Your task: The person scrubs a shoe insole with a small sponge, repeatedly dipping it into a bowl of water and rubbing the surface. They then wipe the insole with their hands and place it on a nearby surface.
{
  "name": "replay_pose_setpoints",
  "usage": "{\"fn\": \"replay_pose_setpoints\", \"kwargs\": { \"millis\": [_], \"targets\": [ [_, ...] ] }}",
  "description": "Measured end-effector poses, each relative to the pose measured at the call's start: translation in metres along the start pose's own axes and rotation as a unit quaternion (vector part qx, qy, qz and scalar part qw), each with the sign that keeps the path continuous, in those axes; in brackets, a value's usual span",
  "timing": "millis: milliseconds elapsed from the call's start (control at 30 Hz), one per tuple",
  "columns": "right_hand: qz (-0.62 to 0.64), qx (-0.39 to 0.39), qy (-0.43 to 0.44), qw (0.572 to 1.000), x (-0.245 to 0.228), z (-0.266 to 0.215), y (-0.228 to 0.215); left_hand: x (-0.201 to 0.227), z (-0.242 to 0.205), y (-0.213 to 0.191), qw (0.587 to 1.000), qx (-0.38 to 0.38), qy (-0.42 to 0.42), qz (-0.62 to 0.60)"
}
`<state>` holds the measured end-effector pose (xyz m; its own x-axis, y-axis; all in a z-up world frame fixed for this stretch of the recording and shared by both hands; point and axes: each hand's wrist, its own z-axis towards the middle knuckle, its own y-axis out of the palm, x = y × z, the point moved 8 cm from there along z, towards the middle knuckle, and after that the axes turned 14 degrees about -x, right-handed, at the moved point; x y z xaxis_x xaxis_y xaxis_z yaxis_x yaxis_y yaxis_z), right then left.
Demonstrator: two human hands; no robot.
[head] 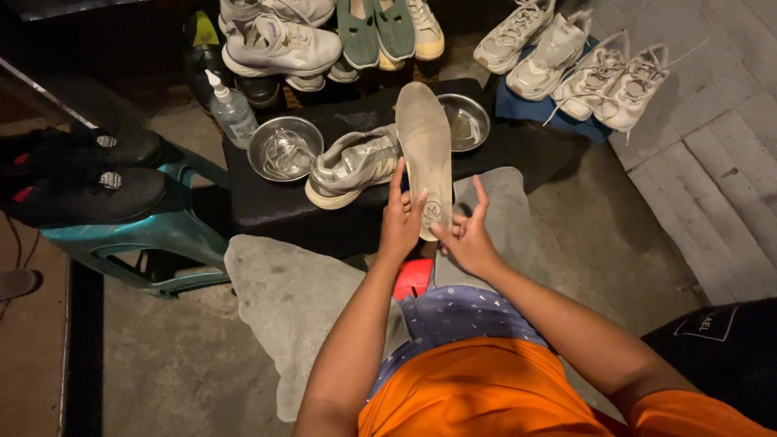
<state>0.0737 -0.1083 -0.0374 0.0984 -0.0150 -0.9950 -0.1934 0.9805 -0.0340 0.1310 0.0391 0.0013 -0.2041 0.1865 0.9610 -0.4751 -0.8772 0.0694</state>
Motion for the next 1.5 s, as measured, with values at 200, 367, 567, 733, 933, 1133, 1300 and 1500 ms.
{"fn": "replay_pose_setpoints", "kwargs": {
  "millis": [200,367,567,733,933,1133,1300,1500],
  "targets": [
    [-0.026,-0.01,-0.071,0.997,0.023,0.004,-0.014,-0.01,0.002,0.006,0.999,-0.038,0.004,-0.002],
    [-0.076,-0.014,-0.102,0.992,0.002,0.001,-0.009,-0.015,-0.001,0.012,0.998,-0.055,0.016,0.007],
    [-0.123,-0.022,-0.12,0.985,-0.015,0.002,-0.002,-0.014,-0.001,0.012,0.997,-0.069,0.019,0.006],
    [-0.089,-0.004,-0.117,0.989,-0.036,0.005,-0.007,-0.019,0.004,0.016,0.995,-0.095,0.026,0.017],
    [-0.093,-0.022,-0.154,0.983,-0.035,-0.008,0.008,-0.018,-0.002,0.019,0.992,-0.103,0.065,0.046],
    [-0.134,-0.025,-0.208,0.968,-0.064,-0.009,0.021,0.011,-0.005,0.021,0.989,-0.092,0.09,0.07],
    [-0.125,-0.016,-0.18,0.976,-0.075,-0.013,0.025,0.022,-0.008,0.028,0.99,-0.111,0.074,0.054],
    [-0.163,0.006,-0.164,0.973,-0.072,-0.002,-0.002,0.03,0.0,0.019,0.986,-0.112,0.052,-0.108]
  ]
}}
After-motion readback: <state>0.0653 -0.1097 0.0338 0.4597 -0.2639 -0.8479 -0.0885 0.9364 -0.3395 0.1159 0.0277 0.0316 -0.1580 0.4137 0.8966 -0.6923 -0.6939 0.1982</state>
